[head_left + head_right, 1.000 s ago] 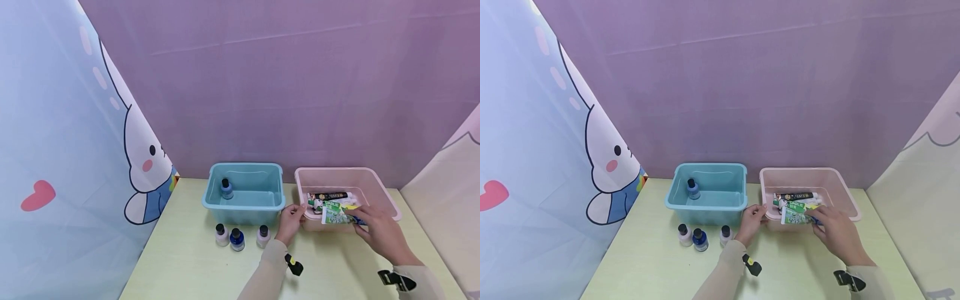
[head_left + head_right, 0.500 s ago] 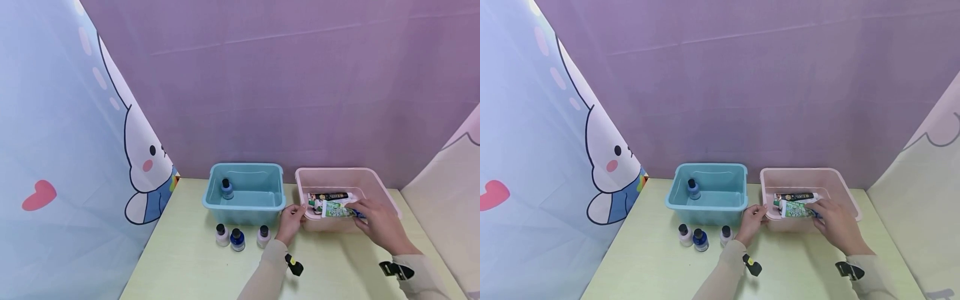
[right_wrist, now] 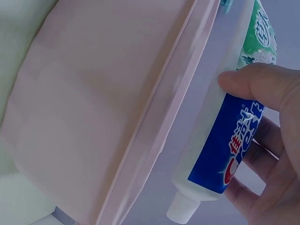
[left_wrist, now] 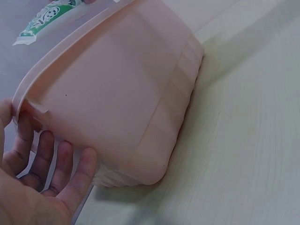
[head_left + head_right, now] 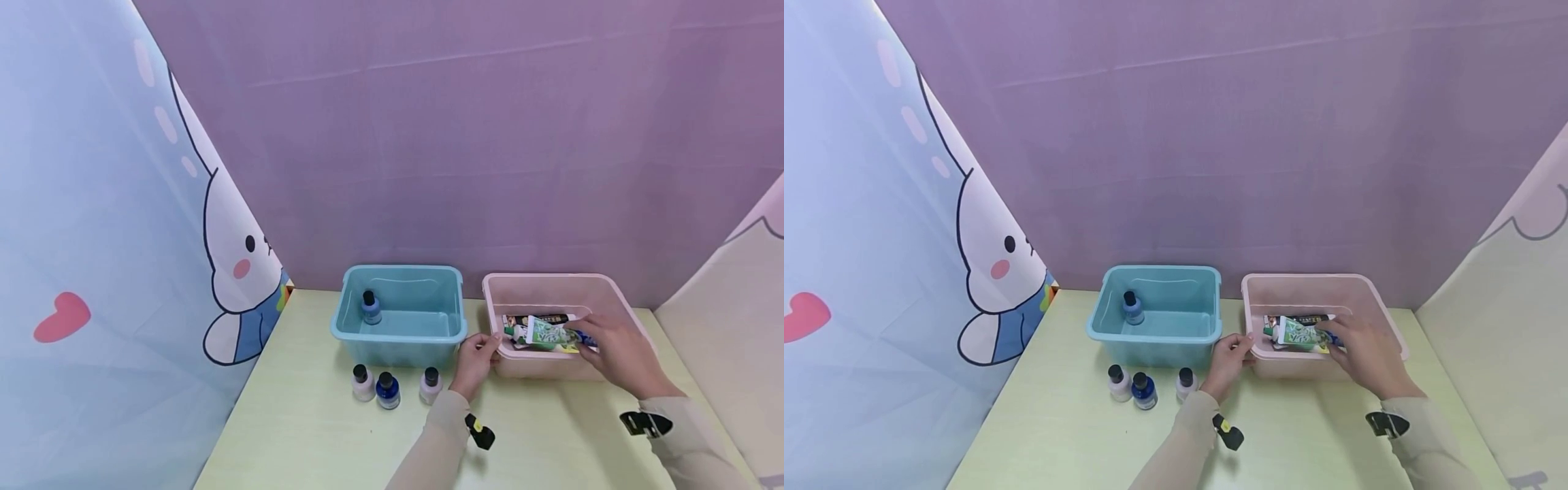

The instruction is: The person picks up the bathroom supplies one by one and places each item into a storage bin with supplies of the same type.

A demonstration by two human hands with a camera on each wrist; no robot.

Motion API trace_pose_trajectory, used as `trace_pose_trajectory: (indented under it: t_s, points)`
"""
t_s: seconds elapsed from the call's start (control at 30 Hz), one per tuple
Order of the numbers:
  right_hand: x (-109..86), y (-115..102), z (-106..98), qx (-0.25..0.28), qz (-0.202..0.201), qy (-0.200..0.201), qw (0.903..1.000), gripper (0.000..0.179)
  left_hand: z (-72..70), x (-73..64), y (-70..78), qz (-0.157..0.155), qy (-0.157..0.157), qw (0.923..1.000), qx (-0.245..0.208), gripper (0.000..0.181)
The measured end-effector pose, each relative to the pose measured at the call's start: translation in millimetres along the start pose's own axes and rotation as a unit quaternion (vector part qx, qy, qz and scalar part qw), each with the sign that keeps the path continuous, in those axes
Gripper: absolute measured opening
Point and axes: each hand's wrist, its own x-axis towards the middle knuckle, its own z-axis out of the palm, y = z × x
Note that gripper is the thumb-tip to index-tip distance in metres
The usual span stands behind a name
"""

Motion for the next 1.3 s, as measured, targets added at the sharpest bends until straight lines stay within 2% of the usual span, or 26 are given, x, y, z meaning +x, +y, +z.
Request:
trace_pose_trajectory:
  t_s: [0.5, 0.77, 1.3]
  points:
    - [7.9, 15, 2, 0.007, 0.025, -0.021, 0.9994, 0.044, 0.1, -1.0, 0.1, -0.018, 0.001, 0.9998, 0.005, 0.028]
    - [15.0, 22, 0, 0.008, 0.046, -0.048, 0.9978, 0.043, -1.1, -1.3, 2.2, -0.009, 0.001, 1.0000, -0.002, 0.026]
    - [28.2, 33, 0, 0.019, 0.055, -0.086, 0.9946, 0.038, 0.9, -1.7, 3.1, -0.015, 0.003, 0.9999, -0.006, 0.027]
